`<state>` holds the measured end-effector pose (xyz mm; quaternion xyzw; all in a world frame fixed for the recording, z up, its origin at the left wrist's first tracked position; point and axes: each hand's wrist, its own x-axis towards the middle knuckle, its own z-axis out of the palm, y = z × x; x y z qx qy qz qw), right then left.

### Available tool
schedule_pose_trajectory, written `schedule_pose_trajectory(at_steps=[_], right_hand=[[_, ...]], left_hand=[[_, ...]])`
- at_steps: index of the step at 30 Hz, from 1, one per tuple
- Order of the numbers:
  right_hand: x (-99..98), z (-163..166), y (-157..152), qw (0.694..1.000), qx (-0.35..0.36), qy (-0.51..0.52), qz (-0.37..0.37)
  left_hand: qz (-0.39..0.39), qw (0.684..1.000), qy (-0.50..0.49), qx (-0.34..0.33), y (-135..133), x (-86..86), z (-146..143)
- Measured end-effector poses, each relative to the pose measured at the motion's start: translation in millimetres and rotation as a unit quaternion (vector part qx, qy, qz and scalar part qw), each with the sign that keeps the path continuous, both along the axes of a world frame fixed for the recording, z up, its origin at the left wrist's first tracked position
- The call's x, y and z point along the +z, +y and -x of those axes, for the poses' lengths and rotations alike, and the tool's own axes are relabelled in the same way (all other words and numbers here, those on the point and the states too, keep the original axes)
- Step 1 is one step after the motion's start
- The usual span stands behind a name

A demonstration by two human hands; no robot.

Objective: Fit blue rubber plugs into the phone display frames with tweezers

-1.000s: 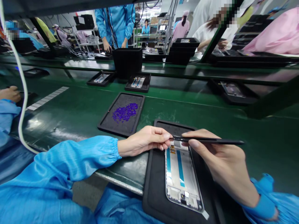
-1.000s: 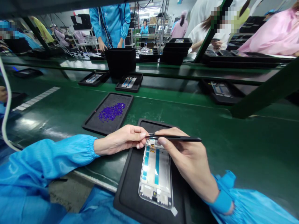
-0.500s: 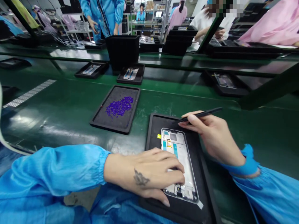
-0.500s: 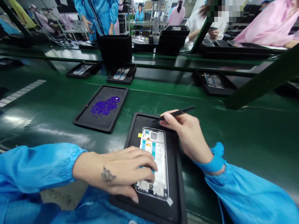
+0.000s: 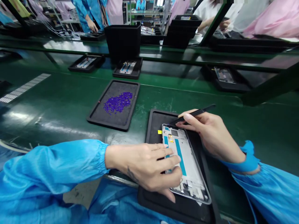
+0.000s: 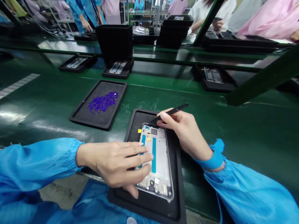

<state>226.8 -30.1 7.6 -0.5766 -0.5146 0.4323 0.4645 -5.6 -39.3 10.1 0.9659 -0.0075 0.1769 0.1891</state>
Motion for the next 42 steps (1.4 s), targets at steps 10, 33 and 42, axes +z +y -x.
schedule_pose_trajectory(at_steps=[10,33,42], right_hand=[[-2.8,-3,-2,0.997,0.021,-0.065,-0.030],[8.1,-3,-6,0.947,0.102,-0.268,-0.146],[9.6,-9,-9,0.966,0.088,-0.214,-0.113]], left_hand=[[0.221,0.974,-0.023,0.055,8,11.0,5],[0.088,0.995,0.044,0.030,5,14.1,4],[0.015,0.999,0.003,0.028,5,13.8,4]])
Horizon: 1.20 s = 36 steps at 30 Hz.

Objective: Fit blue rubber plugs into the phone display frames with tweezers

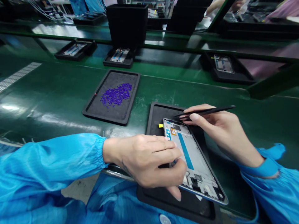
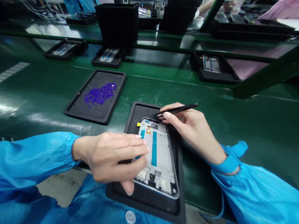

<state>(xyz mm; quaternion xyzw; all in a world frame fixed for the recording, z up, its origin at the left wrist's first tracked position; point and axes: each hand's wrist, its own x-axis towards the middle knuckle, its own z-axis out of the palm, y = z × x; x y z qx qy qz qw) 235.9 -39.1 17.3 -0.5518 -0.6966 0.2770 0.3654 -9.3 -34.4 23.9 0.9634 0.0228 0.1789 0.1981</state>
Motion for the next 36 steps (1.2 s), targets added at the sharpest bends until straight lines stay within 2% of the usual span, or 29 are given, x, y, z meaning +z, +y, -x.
schedule_pose_trajectory(at_steps=[2,4,7,9,36], right_hand=[[0.1,-1,0,1.000,0.012,0.014,0.016],[1.1,0,0,1.000,0.025,0.000,0.015],[2.6,1,0,0.999,0.037,-0.039,-0.003],[2.6,2,1,0.998,0.040,-0.052,-0.012],[-1.1,2,0,0.994,0.040,-0.084,-0.064]], left_hand=[[-0.091,0.995,-0.043,-0.002,0,-2.8,0],[-0.190,0.975,-0.115,0.008,1,-7.0,0],[-0.267,0.938,-0.218,0.024,2,-12.4,-2],[-0.272,0.932,-0.240,0.023,3,-13.6,-4],[-0.252,0.940,-0.229,0.015,3,-12.7,-6]])
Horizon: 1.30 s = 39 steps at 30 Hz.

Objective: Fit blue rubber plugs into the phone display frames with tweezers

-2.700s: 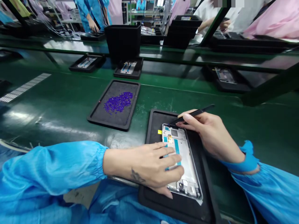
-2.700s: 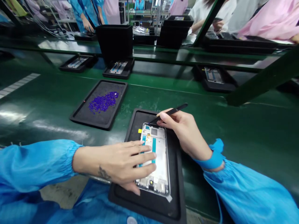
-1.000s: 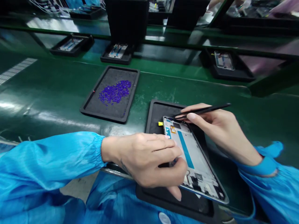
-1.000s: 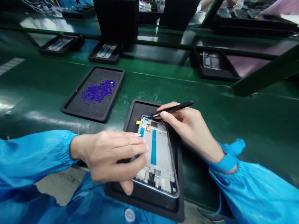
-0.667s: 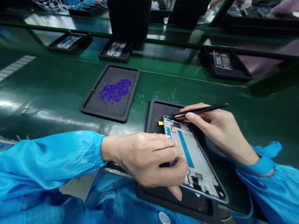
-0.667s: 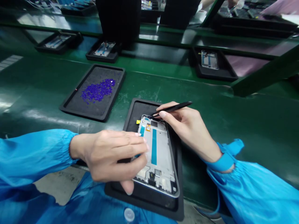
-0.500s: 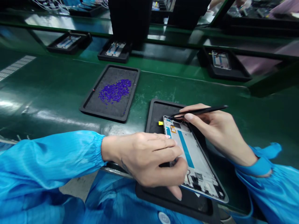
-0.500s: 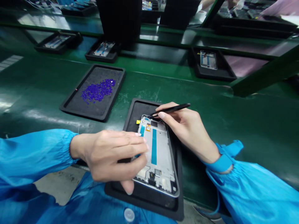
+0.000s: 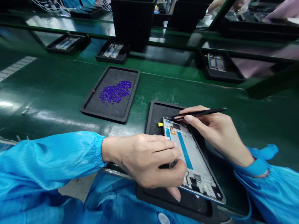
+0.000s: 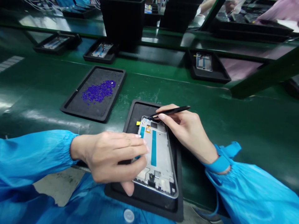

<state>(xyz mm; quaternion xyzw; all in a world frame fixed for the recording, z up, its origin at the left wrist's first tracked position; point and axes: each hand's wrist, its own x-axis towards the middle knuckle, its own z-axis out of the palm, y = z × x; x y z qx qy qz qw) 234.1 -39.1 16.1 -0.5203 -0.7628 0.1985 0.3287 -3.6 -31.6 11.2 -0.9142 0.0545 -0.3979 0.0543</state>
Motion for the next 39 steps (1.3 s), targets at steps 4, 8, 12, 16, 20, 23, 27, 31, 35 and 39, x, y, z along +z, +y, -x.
schedule_pose_trajectory(at_steps=[4,8,12,16,20,23,27,31,35,39], right_hand=[[0.7,1,0,1.000,-0.006,0.005,0.007],[1.0,2,0,1.000,-0.005,0.011,0.017],[-0.7,2,0,1.000,-0.009,0.016,0.013],[0.0,3,0,1.000,-0.008,0.015,0.015],[3.1,4,-1,0.999,-0.018,0.009,0.033],[3.0,2,-1,0.996,-0.017,0.053,0.062],[0.9,-2,0,0.978,-0.038,0.162,0.130],[0.6,-1,0,0.967,-0.041,0.200,0.150],[-1.2,0,0,0.969,-0.037,0.204,0.132],[-4.6,1,1,0.961,-0.043,0.240,0.127]], left_hand=[[0.003,1.000,0.001,0.001,0,0.4,0],[0.005,1.000,-0.003,0.000,0,0.1,0],[0.006,1.000,-0.002,-0.004,0,-0.3,0],[0.001,1.000,-0.003,0.000,0,-0.3,0],[-0.004,1.000,0.001,0.007,0,-1.2,1],[-0.003,1.000,0.011,0.003,-2,-3.1,2],[-0.018,0.999,0.045,-0.008,-8,-7.6,4],[-0.007,0.991,0.131,0.002,-16,-12.1,8],[0.047,0.976,0.211,0.011,-17,-11.3,13],[0.064,0.967,0.245,0.010,-14,-8.7,16]])
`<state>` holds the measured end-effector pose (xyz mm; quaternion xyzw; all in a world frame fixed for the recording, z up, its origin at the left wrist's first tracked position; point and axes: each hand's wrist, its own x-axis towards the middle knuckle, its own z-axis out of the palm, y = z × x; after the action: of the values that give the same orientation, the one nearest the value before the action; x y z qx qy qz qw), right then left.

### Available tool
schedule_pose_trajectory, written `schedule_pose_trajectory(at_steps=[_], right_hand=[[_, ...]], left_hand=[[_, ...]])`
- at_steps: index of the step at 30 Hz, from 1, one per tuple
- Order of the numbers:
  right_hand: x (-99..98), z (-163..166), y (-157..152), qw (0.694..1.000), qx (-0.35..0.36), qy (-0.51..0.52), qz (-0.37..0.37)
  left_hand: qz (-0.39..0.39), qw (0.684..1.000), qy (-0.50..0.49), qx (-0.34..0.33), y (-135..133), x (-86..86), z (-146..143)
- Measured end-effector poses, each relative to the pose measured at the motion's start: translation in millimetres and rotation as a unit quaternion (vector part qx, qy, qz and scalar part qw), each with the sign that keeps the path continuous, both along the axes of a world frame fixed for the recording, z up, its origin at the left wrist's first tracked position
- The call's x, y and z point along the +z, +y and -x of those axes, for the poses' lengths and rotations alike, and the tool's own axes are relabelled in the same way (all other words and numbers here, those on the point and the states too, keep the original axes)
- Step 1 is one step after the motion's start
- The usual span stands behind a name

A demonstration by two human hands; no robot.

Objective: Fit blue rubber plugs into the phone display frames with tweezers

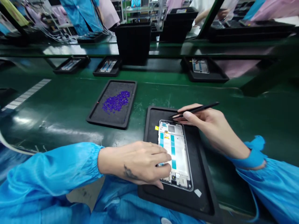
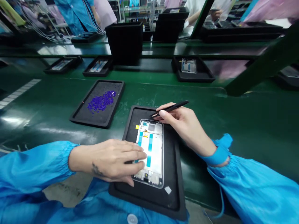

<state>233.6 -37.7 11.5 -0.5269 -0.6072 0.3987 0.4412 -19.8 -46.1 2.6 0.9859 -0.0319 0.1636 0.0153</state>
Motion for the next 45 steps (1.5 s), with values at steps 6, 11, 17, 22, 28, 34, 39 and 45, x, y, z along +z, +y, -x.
schedule_pose_trajectory(at_steps=[6,11,17,22,28,34,39,45], right_hand=[[7.3,-6,4,0.992,-0.087,0.072,-0.056],[19.9,-20,2,0.978,-0.139,0.110,-0.109],[28.0,-37,-17,0.968,-0.177,0.094,-0.149],[29.6,-43,-36,0.970,-0.172,0.008,-0.174],[17.3,-35,-48,0.963,-0.083,-0.104,-0.232],[-2.2,-16,-68,0.949,0.047,-0.152,-0.270],[-9.3,-11,-77,0.939,0.096,-0.171,-0.282],[-9.9,-11,-80,0.942,0.111,-0.172,-0.267]], left_hand=[[-0.027,0.996,-0.062,-0.057,-23,-0.6,10],[-0.076,0.997,-0.003,-0.022,-31,-4.2,15],[-0.133,0.988,0.055,0.056,15,-1.4,9],[-0.125,0.963,0.173,0.162,76,12.2,-14],[-0.131,0.934,0.198,0.266,171,24.3,-49],[-0.123,0.910,0.211,0.335,256,24.4,-68],[-0.123,0.902,0.219,0.351,288,22.3,-74],[-0.142,0.908,0.203,0.338,289,39.3,-96]])
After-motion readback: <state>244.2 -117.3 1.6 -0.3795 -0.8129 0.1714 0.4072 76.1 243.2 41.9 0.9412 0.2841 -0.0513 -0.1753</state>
